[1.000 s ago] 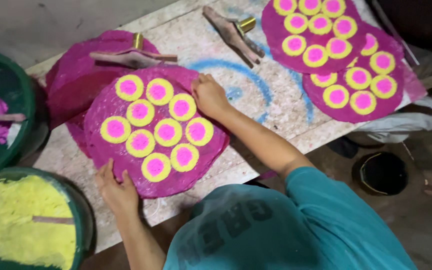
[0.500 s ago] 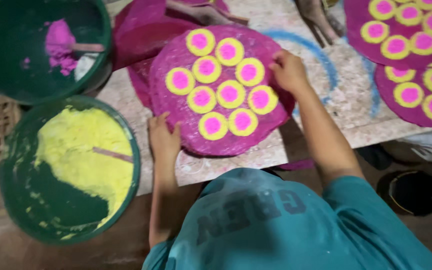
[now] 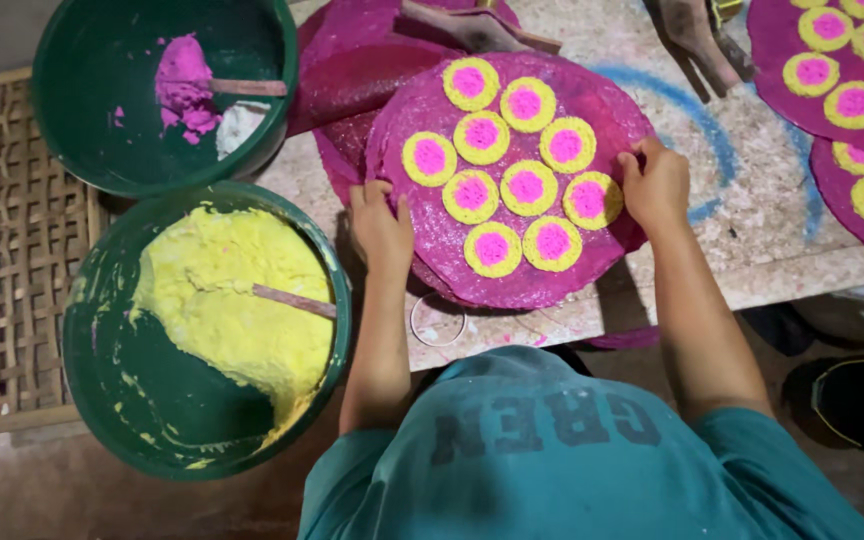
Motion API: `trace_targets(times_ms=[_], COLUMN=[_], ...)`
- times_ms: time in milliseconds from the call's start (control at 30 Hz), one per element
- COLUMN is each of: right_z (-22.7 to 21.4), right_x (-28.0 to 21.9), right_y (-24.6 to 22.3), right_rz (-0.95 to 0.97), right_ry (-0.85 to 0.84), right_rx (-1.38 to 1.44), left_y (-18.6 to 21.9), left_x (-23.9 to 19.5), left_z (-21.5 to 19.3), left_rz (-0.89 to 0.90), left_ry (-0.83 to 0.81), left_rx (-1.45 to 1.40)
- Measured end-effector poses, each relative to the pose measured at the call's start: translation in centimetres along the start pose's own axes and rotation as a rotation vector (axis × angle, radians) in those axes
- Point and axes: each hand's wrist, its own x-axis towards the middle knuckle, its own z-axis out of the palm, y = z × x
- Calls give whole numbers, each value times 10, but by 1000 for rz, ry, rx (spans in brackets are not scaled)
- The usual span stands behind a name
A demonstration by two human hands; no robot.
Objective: The person scoops yellow dough from a green bucket and presses it into a circular mold, then stamps the mold onto a pink glittery surface to form yellow rings. The person repeats this process to create multiple yellow dough circles arranged on the pink surface.
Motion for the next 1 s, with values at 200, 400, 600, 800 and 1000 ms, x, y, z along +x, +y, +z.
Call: trace_targets(times_ms=[200, 400, 600, 800, 1000], right_z=[-5, -22, -94, -192, -232], right_x=[7, 46, 126, 203, 262], right_y=[-26, -34, 9, 118, 251], right_rz=[-19, -141, -269, -195, -130], right_ry=[-45, -100, -211, -175, 161], right_rx=[81, 466, 548, 487, 246], left_y=[18, 89, 200, 292, 368], left_x=[5, 33, 83, 130, 180], left_z=[-9, -38, -49, 67, 289], left_rz=[54, 35, 245, 212, 332], left_ry=[65, -15, -39, -173, -158], left_rx=[-77, -228, -185, -297, -588])
